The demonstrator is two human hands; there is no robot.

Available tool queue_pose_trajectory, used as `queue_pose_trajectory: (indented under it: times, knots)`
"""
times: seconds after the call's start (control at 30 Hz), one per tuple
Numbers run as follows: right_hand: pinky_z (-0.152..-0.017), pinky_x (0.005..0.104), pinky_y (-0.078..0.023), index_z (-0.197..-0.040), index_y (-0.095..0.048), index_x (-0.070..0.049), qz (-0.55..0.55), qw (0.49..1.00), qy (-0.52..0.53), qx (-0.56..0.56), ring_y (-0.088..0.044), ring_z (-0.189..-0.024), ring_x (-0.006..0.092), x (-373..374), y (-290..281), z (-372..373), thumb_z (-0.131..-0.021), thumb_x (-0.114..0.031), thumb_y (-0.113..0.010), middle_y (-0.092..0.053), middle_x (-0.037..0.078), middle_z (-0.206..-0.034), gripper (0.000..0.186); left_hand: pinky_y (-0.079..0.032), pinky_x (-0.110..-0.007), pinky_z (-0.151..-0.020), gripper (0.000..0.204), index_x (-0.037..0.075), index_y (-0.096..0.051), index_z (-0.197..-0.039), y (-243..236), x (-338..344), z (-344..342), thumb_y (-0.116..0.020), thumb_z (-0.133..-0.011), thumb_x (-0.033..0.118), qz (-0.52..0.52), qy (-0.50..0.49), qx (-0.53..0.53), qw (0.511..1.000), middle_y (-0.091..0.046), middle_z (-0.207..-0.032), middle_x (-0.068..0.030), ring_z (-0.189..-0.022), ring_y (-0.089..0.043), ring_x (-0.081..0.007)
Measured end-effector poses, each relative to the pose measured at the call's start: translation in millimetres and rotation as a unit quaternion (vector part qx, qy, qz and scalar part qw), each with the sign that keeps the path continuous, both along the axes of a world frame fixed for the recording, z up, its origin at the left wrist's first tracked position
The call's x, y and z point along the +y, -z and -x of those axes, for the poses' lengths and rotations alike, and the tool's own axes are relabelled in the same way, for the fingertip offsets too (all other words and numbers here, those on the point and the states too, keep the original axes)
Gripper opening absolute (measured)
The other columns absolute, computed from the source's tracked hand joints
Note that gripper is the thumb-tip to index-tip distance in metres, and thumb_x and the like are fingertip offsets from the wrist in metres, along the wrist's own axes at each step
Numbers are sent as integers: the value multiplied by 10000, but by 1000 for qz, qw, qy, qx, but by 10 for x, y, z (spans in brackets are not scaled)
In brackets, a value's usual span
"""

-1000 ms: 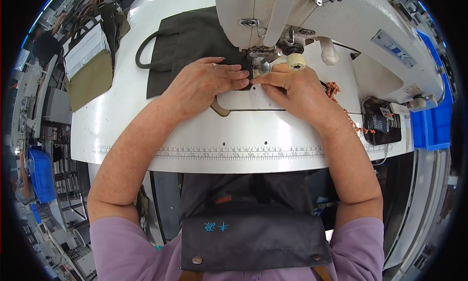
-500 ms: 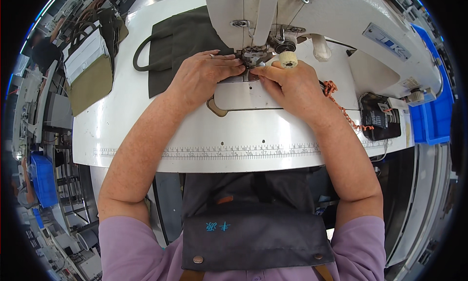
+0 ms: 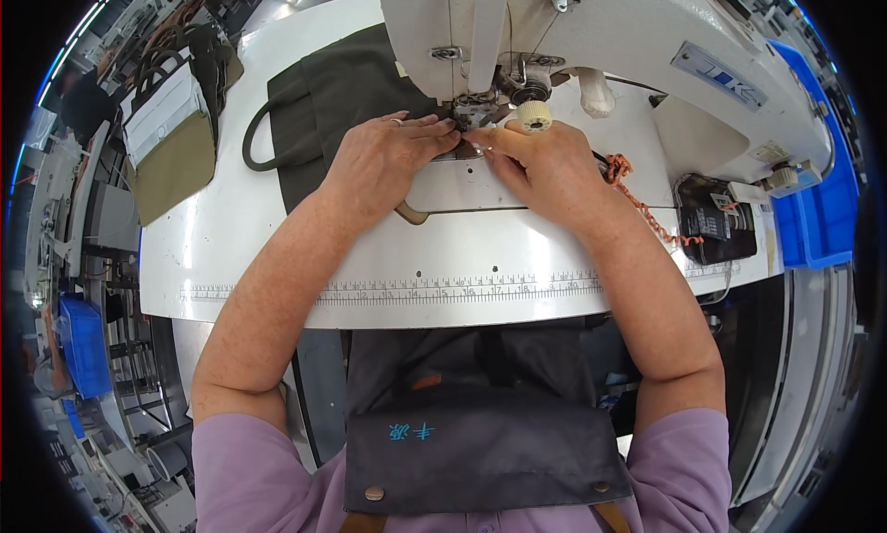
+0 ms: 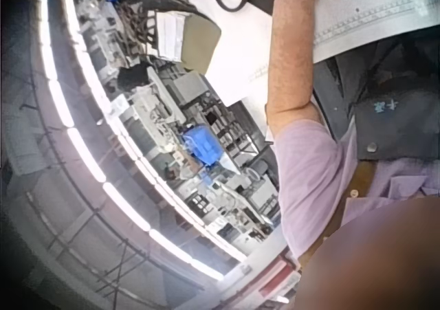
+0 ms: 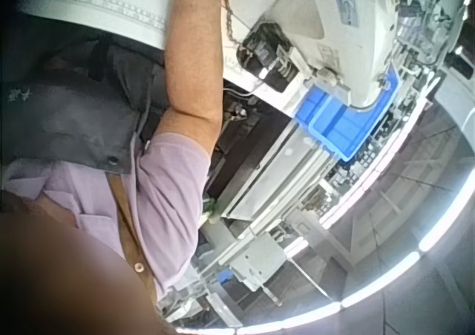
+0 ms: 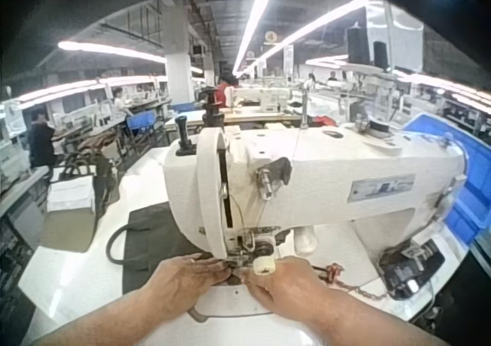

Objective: Sewing fabric components together to assemble a canvas bag using an industrial sewing machine.

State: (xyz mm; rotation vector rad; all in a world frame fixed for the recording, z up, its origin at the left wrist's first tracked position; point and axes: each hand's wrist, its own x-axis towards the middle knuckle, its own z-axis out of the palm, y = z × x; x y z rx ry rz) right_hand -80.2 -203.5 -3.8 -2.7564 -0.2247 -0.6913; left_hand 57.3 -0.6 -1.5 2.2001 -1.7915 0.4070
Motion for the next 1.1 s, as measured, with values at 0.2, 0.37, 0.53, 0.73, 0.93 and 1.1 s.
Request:
queue_pose_trajectory:
  times: [0.2, 0.37, 0.53, 0.73, 0.93, 1.1]
  knots:
    - [-644, 442, -542, -1093, -754, -169, 31, 999, -2, 15, -690, -749, 299, 15, -17, 1, -914, -190, -662, -686, 71, -826, 202, -474, -445, -1130, 510, 72, -736, -1216, -67, 64, -2, -508, -800, -114, 16, 18, 160, 987, -704, -1291, -118, -1280, -626, -282]
    - [-639, 435, -540, -1076, -757, -170, 34, 999, -7, 14, -693, -749, 290, 12, -30, 20, -903, -187, -668, -686, 66, -821, 195, -459, -445, -1146, 528, 55, -737, -1196, -48, 89, 114, -513, -760, -141, -10, 29, 108, 994, -699, -1301, -119, -1296, -615, -290]
    - [-630, 428, -536, -1074, -766, -176, 32, 999, -1, 26, -688, -719, 279, 25, -37, 24, -896, -189, -672, -681, 59, -800, 202, -463, -444, -1143, 511, 49, -743, -1172, -67, 81, 91, -524, -752, -140, -4, 11, 131, 991, -701, -1298, -115, -1293, -618, -283]
    - [-622, 436, -533, -1068, -772, -171, 40, 999, 11, 21, -686, -707, 292, 40, -24, 21, -910, -193, -662, -675, 74, -776, 194, -480, -436, -1131, 491, 49, -748, -1174, -87, 29, 14, -526, -779, -141, -11, 16, 138, 990, -713, -1271, -105, -1280, -626, -277]
    - [-616, 447, -533, -1051, -775, -155, 11, 1000, 18, 19, -682, -696, 307, 27, -19, 17, -922, -200, -656, -667, 91, -757, 181, -499, -432, -1108, 487, 39, -740, -1187, -55, -11, 52, -520, -791, -138, -5, -10, 113, 994, -714, -1257, -113, -1277, -627, -271]
    - [-618, 446, -537, -1041, -770, -150, 5, 1000, 10, 4, -685, -697, 310, 12, -22, 8, -916, -203, -664, -669, 91, -765, 172, -495, -422, -1111, 518, 30, -726, -1219, -39, -18, 74, -506, -785, -149, 1, -15, 102, 995, -702, -1274, -136, -1270, -630, -292]
